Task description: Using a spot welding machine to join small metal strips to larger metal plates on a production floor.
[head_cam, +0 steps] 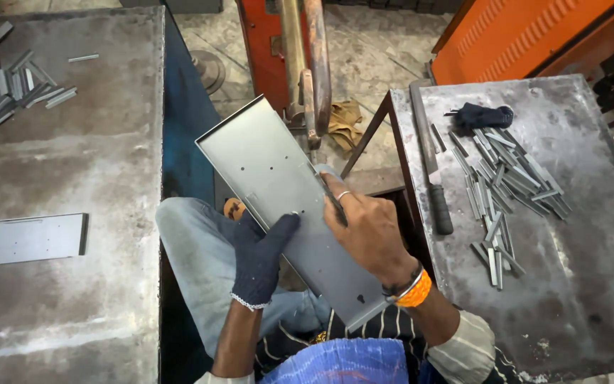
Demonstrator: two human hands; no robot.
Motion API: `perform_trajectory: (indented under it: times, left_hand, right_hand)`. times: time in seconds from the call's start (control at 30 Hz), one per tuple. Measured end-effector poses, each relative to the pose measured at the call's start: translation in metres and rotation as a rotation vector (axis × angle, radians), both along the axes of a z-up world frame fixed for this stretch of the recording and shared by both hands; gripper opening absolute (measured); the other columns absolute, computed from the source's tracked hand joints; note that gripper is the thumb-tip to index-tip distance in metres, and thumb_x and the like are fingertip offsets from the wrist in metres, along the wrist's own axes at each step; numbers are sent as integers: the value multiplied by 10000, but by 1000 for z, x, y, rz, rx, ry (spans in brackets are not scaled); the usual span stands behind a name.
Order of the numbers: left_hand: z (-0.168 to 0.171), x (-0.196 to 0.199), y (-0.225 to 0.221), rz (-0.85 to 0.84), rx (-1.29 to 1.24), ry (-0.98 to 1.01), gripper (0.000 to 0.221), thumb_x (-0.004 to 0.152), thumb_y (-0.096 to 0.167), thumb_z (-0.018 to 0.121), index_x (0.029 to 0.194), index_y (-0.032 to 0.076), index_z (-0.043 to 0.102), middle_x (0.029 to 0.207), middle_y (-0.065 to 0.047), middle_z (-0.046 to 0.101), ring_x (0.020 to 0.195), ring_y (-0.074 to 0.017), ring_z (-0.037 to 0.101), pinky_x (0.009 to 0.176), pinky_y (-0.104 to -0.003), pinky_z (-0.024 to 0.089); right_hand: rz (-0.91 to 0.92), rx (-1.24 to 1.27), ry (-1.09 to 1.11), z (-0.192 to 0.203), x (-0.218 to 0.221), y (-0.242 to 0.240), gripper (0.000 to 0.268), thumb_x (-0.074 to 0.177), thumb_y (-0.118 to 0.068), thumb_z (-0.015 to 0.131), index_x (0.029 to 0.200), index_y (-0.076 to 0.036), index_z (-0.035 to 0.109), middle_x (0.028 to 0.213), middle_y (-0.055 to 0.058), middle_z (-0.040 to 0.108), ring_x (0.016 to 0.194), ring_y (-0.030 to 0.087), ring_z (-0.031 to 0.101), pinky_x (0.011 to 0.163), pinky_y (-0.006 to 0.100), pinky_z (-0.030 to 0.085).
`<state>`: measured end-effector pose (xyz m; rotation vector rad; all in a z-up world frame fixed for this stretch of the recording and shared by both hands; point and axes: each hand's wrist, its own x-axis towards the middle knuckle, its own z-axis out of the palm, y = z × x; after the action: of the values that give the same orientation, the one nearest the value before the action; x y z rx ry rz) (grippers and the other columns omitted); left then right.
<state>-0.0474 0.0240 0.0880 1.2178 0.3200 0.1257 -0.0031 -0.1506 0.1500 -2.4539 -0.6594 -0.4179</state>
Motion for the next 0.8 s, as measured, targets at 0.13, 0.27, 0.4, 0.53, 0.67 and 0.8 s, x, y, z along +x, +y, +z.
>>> perform_trajectory:
  times: [0.13, 0.27, 0.4, 0.53, 0.67, 0.8]
  left_hand:
    - [23, 7, -4, -14, 145, 3, 382, 797, 131, 809, 1112, -41, 679, 975, -124, 772, 807, -176, 740, 717, -322, 618]
    - [28, 14, -6, -35, 200, 8, 373, 807, 141, 805, 1117, -32, 692, 964, -115, 778, 798, -170, 734, 700, -316, 613]
    - [40, 20, -7, -59, 171, -58, 365, 839, 144, 790, 1147, -28, 695, 981, -107, 777, 821, -160, 726, 717, -305, 606]
    - [53, 28, -9, -67, 125, -76, 371, 847, 130, 779, 1169, -28, 686, 985, -106, 773, 819, -154, 720, 716, -301, 599]
    - [51, 35, -7, -65, 17, -72, 363, 848, 98, 769, 1171, -40, 677, 982, -109, 765, 801, -153, 714, 704, -296, 594]
    - [54, 36, -5, -60, -6, -48, 325, 854, 83, 770, 1137, -61, 698, 949, -112, 764, 771, -154, 703, 677, -301, 582]
  right_hand:
    - [56, -3, -119, 5, 3, -4, 418, 947, -120, 692, 1334, 28, 639, 847, 193, 725, 620, 288, 681, 579, 398, 525]
    - [10, -18, -85, 14, 3, -7, 401, 917, -126, 710, 1279, 44, 684, 724, 200, 694, 513, 304, 636, 532, 415, 512]
    - [-23, -7, -81, 21, 7, -9, 364, 918, -128, 713, 1235, 51, 714, 664, 214, 664, 487, 333, 618, 521, 436, 495]
    - [-36, -5, -45, 9, 16, -14, 288, 948, -159, 718, 1161, 35, 720, 706, 219, 674, 542, 365, 636, 545, 464, 489]
    - [-108, -29, 35, 19, 24, -8, 244, 947, -226, 710, 1015, 8, 709, 669, 233, 658, 578, 390, 659, 594, 492, 515]
    - [-83, -6, 73, 27, 26, -1, 335, 931, -216, 682, 1164, 16, 743, 681, 249, 663, 564, 405, 654, 582, 498, 514]
